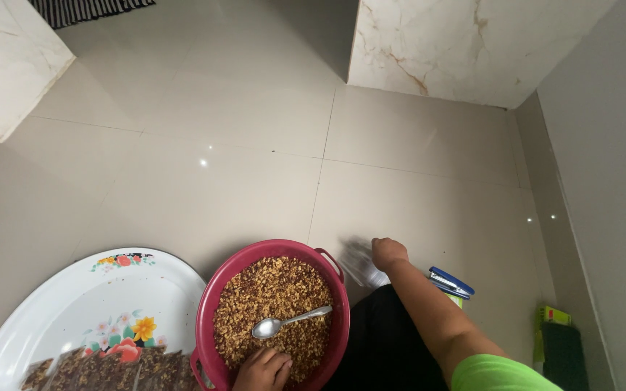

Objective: Packaging small food items into plastic bags using a spoon while sitting on the floor.

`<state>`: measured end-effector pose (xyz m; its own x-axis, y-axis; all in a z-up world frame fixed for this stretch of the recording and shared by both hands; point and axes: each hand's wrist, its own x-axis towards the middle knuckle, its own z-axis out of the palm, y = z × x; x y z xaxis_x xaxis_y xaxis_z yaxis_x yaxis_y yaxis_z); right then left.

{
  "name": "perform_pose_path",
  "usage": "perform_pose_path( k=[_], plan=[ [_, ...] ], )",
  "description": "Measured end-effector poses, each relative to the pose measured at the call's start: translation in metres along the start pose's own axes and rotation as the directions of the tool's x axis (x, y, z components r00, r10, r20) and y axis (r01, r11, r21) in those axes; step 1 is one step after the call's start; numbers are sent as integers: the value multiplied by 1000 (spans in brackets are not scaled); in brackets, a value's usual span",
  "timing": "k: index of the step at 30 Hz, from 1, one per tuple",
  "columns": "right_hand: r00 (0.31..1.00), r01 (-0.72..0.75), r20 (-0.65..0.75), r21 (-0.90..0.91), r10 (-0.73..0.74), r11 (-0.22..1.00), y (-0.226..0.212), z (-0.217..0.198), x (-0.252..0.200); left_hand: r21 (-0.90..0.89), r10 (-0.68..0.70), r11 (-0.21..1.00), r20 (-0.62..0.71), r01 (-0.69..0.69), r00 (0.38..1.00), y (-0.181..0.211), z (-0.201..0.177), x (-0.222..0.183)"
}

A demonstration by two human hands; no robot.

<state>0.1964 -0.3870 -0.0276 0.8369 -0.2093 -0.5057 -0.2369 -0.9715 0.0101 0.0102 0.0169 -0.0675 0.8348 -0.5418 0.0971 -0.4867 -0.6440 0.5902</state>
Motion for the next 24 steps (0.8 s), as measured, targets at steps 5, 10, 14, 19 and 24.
perform_pose_path(
  k=[5,10,14,19,24],
  plan=[
    [999,35,-34,-64,-37,997,-7,-11,-23,-30,-67,997,63,69,996,5,-7,1],
    [991,75,-105,-67,-82,995,-12,-16,-47,-62,-104,992,45,107,994,8,-9,1],
    [818,221,-569,181,-81,958,-18,-23,-85,-75,-95,992,49,98,994,5,-9,2],
    [694,640,-689,455,-211,619,-26,-14,-138,-140,-155,975,128,173,980,9,-16,3],
    [722,519,-48,697,-691,494,-71,1,-190,-664,-320,669,150,335,935,15,-4,6]
  ],
)
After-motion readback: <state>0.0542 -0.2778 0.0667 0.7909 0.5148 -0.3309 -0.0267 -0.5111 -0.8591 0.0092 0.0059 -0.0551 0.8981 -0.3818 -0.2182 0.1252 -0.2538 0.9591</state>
